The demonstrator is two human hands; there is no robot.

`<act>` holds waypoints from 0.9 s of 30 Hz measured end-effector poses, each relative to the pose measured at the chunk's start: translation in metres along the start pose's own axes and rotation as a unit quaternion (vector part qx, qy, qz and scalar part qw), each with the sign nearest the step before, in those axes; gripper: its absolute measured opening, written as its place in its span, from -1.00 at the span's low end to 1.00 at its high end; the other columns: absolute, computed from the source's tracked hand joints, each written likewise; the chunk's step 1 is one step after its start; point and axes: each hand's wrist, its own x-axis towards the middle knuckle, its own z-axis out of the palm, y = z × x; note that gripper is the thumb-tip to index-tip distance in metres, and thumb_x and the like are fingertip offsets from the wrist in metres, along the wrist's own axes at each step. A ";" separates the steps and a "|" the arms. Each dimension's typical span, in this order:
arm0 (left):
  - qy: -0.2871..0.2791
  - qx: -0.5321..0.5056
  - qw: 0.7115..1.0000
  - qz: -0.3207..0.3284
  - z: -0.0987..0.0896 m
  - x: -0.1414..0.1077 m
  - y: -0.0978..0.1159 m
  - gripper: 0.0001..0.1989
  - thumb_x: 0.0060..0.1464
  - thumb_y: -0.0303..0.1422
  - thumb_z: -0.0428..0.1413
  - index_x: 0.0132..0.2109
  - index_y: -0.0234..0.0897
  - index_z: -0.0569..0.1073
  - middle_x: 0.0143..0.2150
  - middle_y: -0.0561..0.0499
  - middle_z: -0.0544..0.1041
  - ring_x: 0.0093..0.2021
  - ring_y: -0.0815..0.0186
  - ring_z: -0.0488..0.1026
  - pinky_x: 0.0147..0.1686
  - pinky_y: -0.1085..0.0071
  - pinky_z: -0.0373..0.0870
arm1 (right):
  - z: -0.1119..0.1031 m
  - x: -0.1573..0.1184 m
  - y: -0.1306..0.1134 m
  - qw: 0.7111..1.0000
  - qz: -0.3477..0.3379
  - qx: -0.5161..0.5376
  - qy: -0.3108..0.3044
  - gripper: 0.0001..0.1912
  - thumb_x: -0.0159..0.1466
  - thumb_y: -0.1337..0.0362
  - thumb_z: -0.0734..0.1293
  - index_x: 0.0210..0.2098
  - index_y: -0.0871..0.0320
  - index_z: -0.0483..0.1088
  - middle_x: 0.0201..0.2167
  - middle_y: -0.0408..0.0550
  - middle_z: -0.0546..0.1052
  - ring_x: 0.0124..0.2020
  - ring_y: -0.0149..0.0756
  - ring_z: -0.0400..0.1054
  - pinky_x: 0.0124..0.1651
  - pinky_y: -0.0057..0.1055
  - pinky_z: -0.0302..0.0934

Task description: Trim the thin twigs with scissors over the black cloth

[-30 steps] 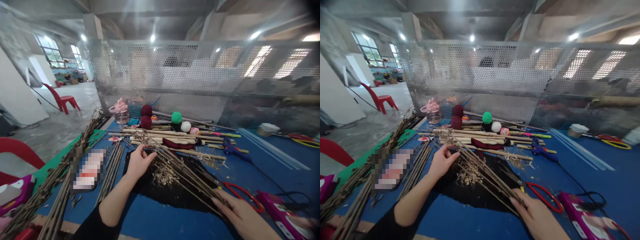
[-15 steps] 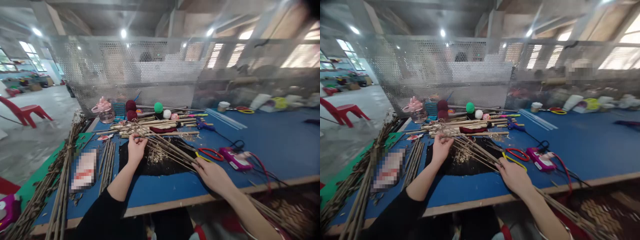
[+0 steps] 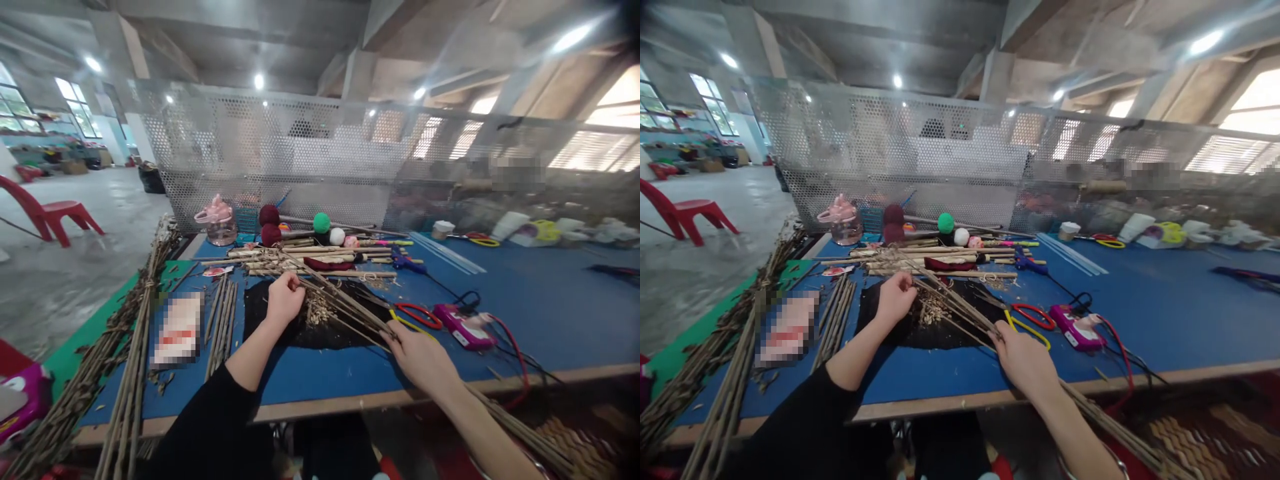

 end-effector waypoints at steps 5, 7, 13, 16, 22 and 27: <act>-0.028 -0.035 0.999 0.028 0.003 -0.003 0.002 -0.91 -0.24 -0.50 -0.01 -0.48 -0.23 0.32 -0.59 0.14 0.30 -0.56 0.43 0.23 -0.48 0.50 0.17 | 0.008 0.004 -0.003 0.998 0.001 0.055 0.003 -0.76 0.28 0.15 0.04 -0.34 0.06 0.27 -0.58 -0.10 0.47 -0.52 -0.25 0.39 -0.56 -0.49 -0.07; -0.002 -0.059 0.998 -0.017 0.000 0.000 -0.001 -0.93 -0.25 -0.48 -0.01 -0.49 -0.24 0.32 -0.62 0.15 0.27 -0.58 0.44 0.20 -0.51 0.51 0.15 | 0.010 0.006 0.003 0.997 0.008 0.080 0.000 -0.74 0.28 0.13 0.04 -0.33 0.06 0.28 -0.57 -0.10 0.48 -0.50 -0.23 0.40 -0.54 -0.48 -0.02; 0.035 -0.105 0.984 -0.139 -0.007 0.010 -0.018 -0.88 -0.20 -0.35 0.07 -0.44 -0.30 0.42 -0.62 0.13 0.32 -0.61 0.45 0.21 -0.54 0.51 0.13 | 0.005 0.006 0.031 0.978 -0.017 0.209 0.006 -0.67 0.27 0.06 0.03 -0.34 0.07 0.31 -0.47 -0.07 0.51 -0.40 -0.21 0.41 -0.39 -0.42 0.18; -0.012 -0.146 0.978 -0.148 -0.005 0.010 -0.020 -0.69 -0.21 -0.23 0.14 -0.29 -0.31 0.43 -0.61 0.14 0.34 -0.61 0.46 0.23 -0.54 0.52 0.14 | 0.003 0.005 0.039 0.965 -0.036 0.259 -0.021 -0.64 0.25 0.03 0.04 -0.35 0.09 0.34 -0.34 -0.04 0.52 -0.29 -0.20 0.41 -0.26 -0.40 0.23; -0.099 -0.344 0.913 -0.194 -0.005 0.010 -0.009 -0.59 -0.27 -0.16 0.23 -0.29 -0.28 0.31 -0.40 0.10 0.43 -0.69 0.63 0.03 -0.73 0.61 -0.14 | 0.012 0.003 0.039 0.956 -0.038 0.277 -0.090 -0.63 0.23 0.01 0.06 -0.30 0.11 0.35 -0.26 0.01 0.51 -0.21 -0.16 0.38 -0.16 -0.35 0.22; -0.079 -0.433 0.865 -0.240 -0.004 0.009 -0.005 -0.57 -0.29 -0.13 0.25 -0.42 -0.33 0.25 -0.52 0.13 0.33 -0.66 0.62 0.11 -0.74 0.67 -0.08 | 0.018 0.002 0.036 0.958 -0.021 0.265 -0.104 -0.63 0.24 0.00 0.04 -0.29 0.09 0.32 -0.32 -0.01 0.52 -0.25 -0.16 0.40 -0.18 -0.34 0.20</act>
